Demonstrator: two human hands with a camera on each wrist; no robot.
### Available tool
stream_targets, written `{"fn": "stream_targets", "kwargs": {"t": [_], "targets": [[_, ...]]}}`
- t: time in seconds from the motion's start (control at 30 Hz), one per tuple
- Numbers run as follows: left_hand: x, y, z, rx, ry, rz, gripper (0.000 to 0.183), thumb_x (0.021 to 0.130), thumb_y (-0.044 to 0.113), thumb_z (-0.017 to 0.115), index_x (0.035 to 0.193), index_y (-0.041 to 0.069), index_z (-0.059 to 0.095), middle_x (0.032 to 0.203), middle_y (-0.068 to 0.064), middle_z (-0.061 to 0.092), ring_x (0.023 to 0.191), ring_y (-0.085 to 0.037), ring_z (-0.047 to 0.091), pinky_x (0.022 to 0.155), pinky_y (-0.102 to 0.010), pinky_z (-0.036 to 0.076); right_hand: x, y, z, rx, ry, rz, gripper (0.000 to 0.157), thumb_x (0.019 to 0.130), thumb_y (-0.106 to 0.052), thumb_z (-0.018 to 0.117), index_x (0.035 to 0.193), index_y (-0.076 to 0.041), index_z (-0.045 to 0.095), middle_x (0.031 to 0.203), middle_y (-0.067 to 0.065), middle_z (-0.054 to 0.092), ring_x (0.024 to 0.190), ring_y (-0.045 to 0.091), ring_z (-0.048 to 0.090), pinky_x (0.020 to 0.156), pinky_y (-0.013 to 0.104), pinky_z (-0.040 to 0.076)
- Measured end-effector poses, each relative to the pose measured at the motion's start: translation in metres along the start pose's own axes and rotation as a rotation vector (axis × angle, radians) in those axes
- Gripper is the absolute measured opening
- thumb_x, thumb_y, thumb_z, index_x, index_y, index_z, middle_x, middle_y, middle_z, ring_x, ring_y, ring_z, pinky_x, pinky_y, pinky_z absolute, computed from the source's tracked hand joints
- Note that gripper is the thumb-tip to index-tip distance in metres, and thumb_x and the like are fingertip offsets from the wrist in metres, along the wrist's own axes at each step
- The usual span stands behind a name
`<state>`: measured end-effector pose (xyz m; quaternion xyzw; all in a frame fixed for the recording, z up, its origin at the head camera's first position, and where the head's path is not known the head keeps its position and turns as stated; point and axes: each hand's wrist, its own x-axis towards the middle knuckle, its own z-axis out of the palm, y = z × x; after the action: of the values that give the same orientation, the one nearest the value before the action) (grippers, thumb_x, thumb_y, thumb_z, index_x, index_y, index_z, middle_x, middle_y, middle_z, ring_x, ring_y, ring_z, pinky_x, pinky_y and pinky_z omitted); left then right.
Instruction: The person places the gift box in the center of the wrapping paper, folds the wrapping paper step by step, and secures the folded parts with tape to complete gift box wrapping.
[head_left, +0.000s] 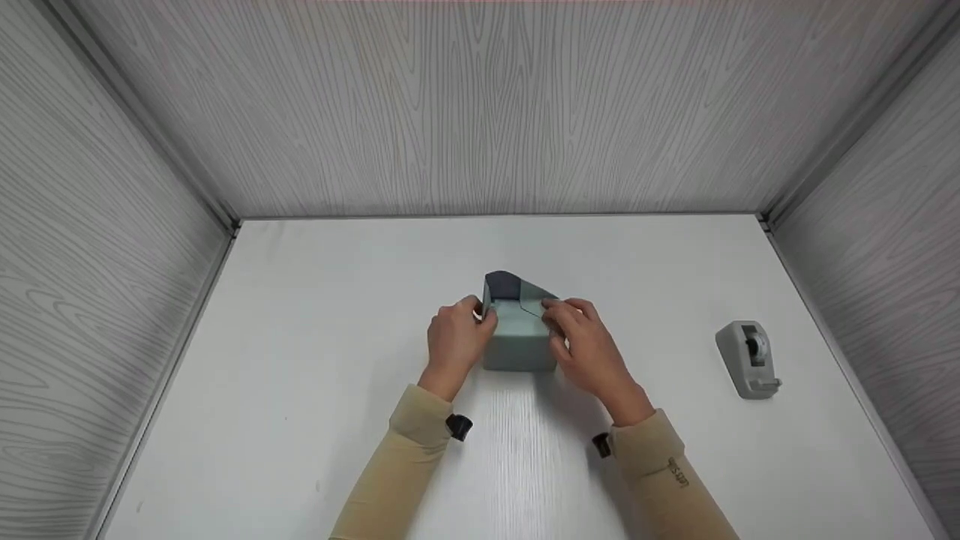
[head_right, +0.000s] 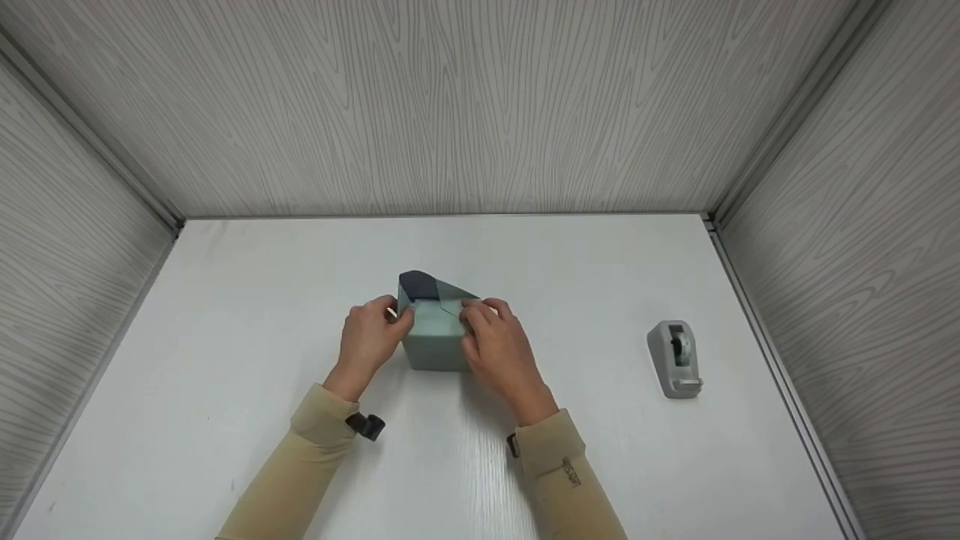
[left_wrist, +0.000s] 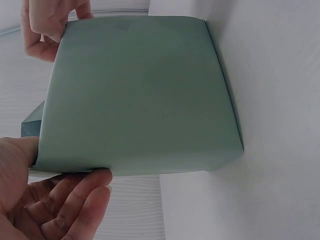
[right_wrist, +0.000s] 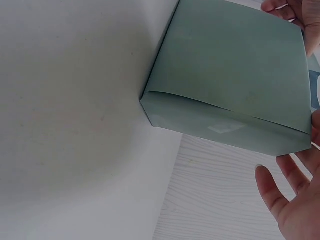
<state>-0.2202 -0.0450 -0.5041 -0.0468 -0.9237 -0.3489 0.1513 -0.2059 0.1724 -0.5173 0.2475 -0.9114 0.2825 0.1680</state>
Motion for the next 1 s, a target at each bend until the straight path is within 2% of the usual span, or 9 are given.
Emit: {"fn": "stream_targets", "kwargs": {"t": [0.07, 0.23, 0.57, 0.67, 0.87, 0.93, 1.0], "targets": [[0.000, 0.000, 0.000, 0.003, 0.004, 0.003, 0.018, 0.090, 0.021, 0.065, 0.078, 0.008, 0.069, 0.062, -0.002, 0.065, 0.049, -0.011, 0.053, 0.047, -0.030, 0.043, -0.001, 0.000, 0.002, -0.032, -0.005, -0.020, 0.025, 0.097, -0.011, 0.056, 0.120, -0.010, 0.065, 0.133, 0.006, 0.058, 0.123, 0.027, 0.046, 0.100, 0.043, 0.041], [0.001, -0.001, 0.001, 0.012, 0.007, 0.006, 0.019, 0.090, 0.022, 0.066, 0.077, 0.008, 0.069, 0.062, -0.002, 0.064, 0.048, -0.012, 0.054, 0.047, -0.031, 0.044, -0.002, -0.001, 0.006, -0.114, -0.014, -0.050, 0.033, 0.100, -0.026, 0.056, 0.130, -0.014, 0.064, 0.134, 0.009, 0.055, 0.122, 0.031, 0.044, 0.100, 0.048, 0.039], [0.000, -0.001, 0.001, 0.022, 0.019, 0.016, 0.019, 0.089, 0.023, 0.066, 0.077, 0.008, 0.069, 0.063, -0.001, 0.066, 0.050, -0.012, 0.057, 0.048, -0.032, 0.046, 0.002, -0.007, 0.014, -0.226, -0.036, -0.041, 0.043, 0.103, -0.044, 0.046, 0.134, -0.020, 0.062, 0.133, 0.014, 0.051, 0.120, 0.036, 0.043, 0.093, 0.055, 0.040], [0.000, -0.001, 0.002, 0.014, 0.011, 0.014, 0.019, 0.090, 0.023, 0.066, 0.078, 0.008, 0.069, 0.063, -0.002, 0.066, 0.050, -0.011, 0.057, 0.048, -0.032, 0.046, 0.002, -0.006, 0.007, -0.154, -0.036, -0.030, 0.040, 0.104, -0.041, 0.046, 0.132, -0.018, 0.063, 0.133, 0.012, 0.053, 0.121, 0.034, 0.045, 0.094, 0.055, 0.040], [0.001, 0.001, 0.001, -0.004, -0.012, -0.023, 0.018, 0.090, 0.022, 0.065, 0.081, 0.007, 0.070, 0.064, -0.002, 0.066, 0.050, -0.011, 0.055, 0.047, -0.030, 0.044, 0.001, 0.004, -0.014, 0.213, 0.054, 0.056, 0.024, 0.099, -0.004, 0.057, 0.120, -0.007, 0.067, 0.121, 0.005, 0.064, 0.116, 0.023, 0.058, 0.095, 0.044, 0.045], [0.001, 0.001, 0.000, -0.004, -0.018, -0.035, 0.018, 0.090, 0.022, 0.065, 0.081, 0.007, 0.070, 0.065, -0.002, 0.066, 0.050, -0.010, 0.054, 0.047, -0.030, 0.043, -0.001, 0.010, -0.017, 0.280, 0.078, 0.071, 0.025, 0.095, 0.006, 0.056, 0.115, -0.005, 0.069, 0.118, 0.004, 0.065, 0.113, 0.021, 0.060, 0.093, 0.041, 0.047], [0.001, 0.001, 0.000, -0.010, -0.025, -0.040, 0.019, 0.090, 0.022, 0.065, 0.082, 0.006, 0.071, 0.065, -0.002, 0.066, 0.050, -0.010, 0.054, 0.047, -0.029, 0.043, -0.004, 0.014, -0.019, 0.303, 0.092, 0.069, 0.029, 0.092, 0.013, 0.055, 0.110, -0.003, 0.071, 0.116, 0.003, 0.066, 0.111, 0.020, 0.061, 0.092, 0.040, 0.048]]}}
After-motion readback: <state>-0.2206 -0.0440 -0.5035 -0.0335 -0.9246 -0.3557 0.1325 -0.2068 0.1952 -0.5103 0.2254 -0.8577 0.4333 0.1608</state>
